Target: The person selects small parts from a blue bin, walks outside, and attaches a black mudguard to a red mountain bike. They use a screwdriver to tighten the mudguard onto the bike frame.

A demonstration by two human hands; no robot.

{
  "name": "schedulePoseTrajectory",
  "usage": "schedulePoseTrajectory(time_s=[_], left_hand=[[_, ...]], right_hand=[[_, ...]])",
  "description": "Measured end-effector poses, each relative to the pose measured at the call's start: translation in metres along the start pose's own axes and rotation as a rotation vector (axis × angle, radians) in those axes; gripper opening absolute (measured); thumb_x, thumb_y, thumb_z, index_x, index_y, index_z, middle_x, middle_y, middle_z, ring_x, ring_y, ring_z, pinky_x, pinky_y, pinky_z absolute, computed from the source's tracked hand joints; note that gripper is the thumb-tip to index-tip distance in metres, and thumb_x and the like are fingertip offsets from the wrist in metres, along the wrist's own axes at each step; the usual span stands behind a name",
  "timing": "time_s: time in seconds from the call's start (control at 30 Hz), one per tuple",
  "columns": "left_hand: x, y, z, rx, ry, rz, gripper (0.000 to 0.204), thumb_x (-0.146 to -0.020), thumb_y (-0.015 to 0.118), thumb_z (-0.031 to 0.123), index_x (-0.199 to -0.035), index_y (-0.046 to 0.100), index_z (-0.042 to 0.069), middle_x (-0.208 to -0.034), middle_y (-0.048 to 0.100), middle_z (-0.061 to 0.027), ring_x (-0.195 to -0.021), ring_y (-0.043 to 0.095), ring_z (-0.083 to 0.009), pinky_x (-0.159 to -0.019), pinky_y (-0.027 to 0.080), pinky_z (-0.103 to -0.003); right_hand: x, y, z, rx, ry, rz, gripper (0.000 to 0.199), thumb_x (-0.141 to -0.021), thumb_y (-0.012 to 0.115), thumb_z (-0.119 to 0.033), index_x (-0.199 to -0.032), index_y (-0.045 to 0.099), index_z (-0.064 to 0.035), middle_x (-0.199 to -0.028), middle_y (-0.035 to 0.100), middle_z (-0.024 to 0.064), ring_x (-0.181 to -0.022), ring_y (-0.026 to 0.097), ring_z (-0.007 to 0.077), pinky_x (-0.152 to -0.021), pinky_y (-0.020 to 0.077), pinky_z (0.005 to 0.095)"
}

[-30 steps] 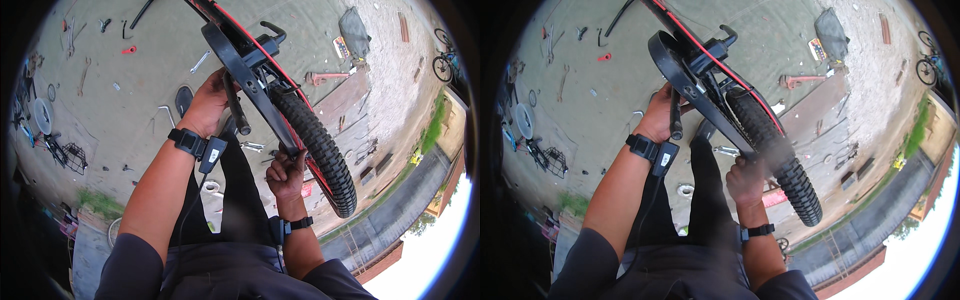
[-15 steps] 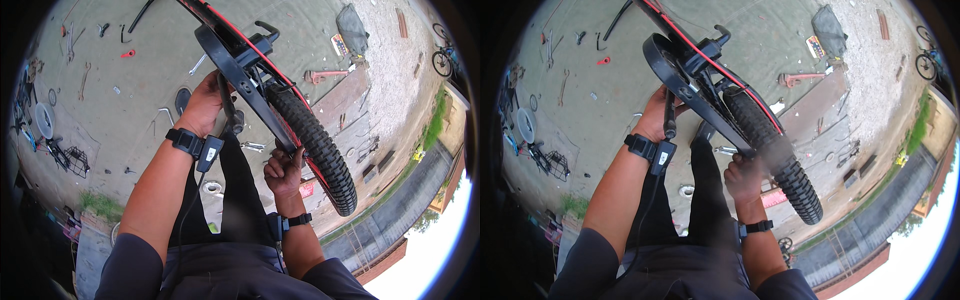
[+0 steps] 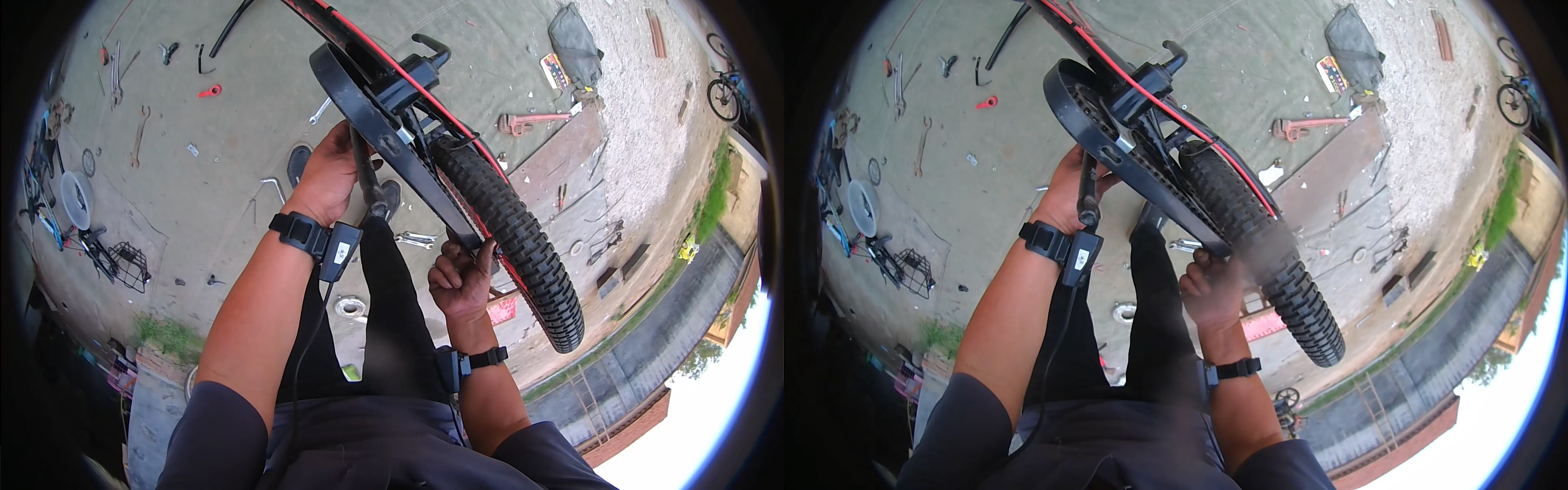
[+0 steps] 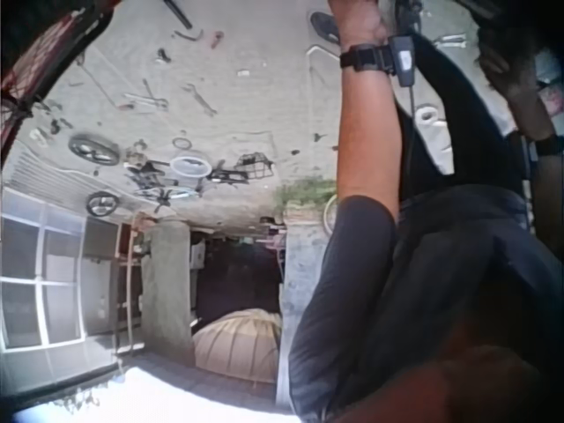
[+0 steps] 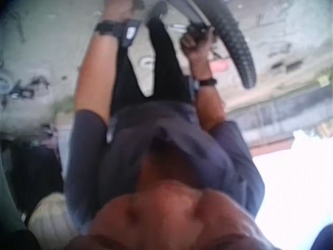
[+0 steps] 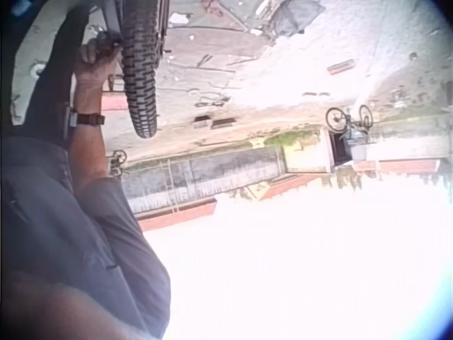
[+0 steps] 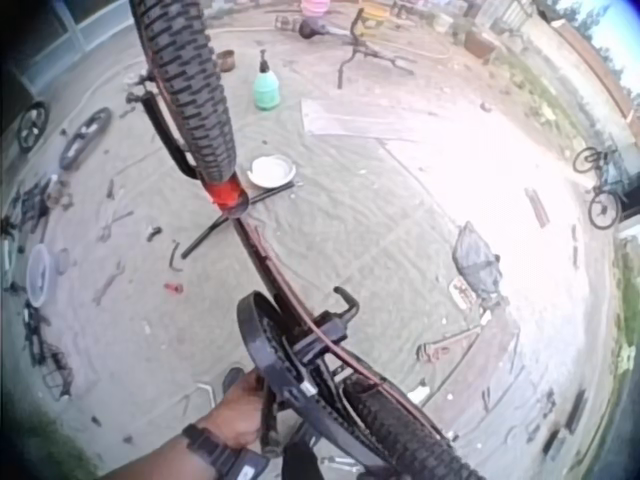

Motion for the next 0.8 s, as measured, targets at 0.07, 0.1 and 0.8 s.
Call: schedulePoseTrajectory(time_s=[0.07,0.1,0.8], left_hand=[[0.000,-0.001,-0.001,-0.004,-0.005,0.004,0.035,-0.096,0.064,0.011,-0.129,0.055,0.005,-0.106,0.062,-0.0005,-0.096,0.060,-0.0118,-0.091,0.049,-0.031],[0.000,-0.002,-0.001,-0.007,-0.008,0.011,0.036,-0.096,0.064,0.011,-0.130,0.055,0.005,-0.107,0.063,-0.0008,-0.097,0.061,-0.0121,-0.091,0.049,-0.031],[0.157,-0.062,-0.047,-0.427,-0.173,0.121,0.051,-0.099,0.060,0.015,-0.145,0.041,0.004,-0.137,0.056,-0.0125,-0.117,0.060,-0.0224,-0.096,0.049,-0.036]], right_hand=[[0.000,0.000,0.001,0.002,-0.003,0.007,0.075,-0.086,0.062,-0.066,-0.127,0.057,-0.0032,-0.083,0.061,-0.0015,-0.045,0.032,0.0060,-0.045,0.0245,0.0221],[0.000,0.000,0.001,0.002,-0.005,0.011,0.075,-0.085,0.062,-0.066,-0.127,0.057,-0.0033,-0.083,0.061,-0.0015,-0.045,0.032,0.0061,-0.045,0.0244,0.0221],[0.061,-0.046,0.007,0.876,0.221,0.104,0.025,-0.100,0.056,-0.029,-0.103,0.062,-0.0045,-0.087,0.065,0.0091,-0.069,0.063,0.0211,-0.063,0.0481,0.0327]])
Point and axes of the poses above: each hand's wrist, its own x-axis away from the middle knuckle, its own y-axis out of the palm, z = x × y, the point moved 2 cm from there along -x, towards the middle knuckle
